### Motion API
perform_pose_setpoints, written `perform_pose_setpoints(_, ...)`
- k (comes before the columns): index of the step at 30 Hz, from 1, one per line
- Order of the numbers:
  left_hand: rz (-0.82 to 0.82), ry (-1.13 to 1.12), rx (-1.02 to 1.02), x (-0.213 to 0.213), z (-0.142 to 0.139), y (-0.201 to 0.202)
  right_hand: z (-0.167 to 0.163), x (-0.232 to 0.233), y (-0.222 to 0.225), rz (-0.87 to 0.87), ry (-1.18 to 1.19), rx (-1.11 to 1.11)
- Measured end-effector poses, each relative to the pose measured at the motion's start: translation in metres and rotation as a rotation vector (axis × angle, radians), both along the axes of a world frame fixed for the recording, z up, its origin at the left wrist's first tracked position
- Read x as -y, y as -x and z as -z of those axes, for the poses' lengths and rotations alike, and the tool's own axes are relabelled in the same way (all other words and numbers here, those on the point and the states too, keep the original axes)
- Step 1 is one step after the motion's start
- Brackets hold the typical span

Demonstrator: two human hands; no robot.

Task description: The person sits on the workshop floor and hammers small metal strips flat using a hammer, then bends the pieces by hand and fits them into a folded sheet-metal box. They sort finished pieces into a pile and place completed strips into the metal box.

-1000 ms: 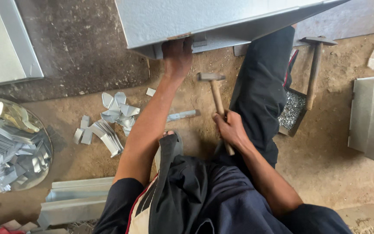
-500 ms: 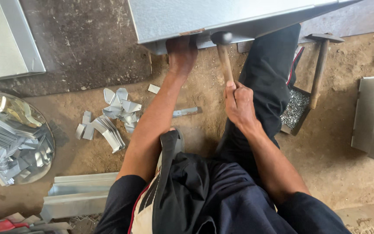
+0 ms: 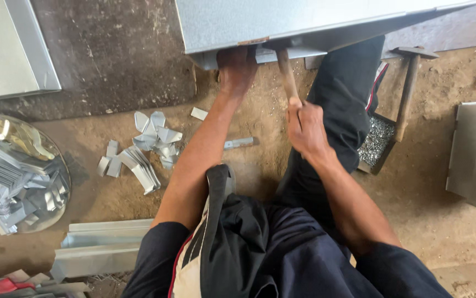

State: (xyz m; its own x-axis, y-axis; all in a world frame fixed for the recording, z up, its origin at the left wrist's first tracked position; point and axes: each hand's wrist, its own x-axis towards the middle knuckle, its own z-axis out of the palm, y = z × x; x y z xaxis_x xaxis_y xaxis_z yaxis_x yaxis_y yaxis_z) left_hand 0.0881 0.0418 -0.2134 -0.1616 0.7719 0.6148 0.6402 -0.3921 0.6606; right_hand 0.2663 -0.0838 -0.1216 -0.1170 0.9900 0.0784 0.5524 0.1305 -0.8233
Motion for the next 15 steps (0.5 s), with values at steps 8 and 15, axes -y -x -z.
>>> perform_pose_setpoints(8,-0.072,0.034,-0.128,-0.007,0.006,0.001,-0.004,-0.005,-0.001,-0.017,0.101,0.125)
perform_pose_setpoints(15,-0.051,0.306,-0.180,-0.004,0.029,0.002,0.000,-0.007,-0.006,-0.023,0.160,0.045)
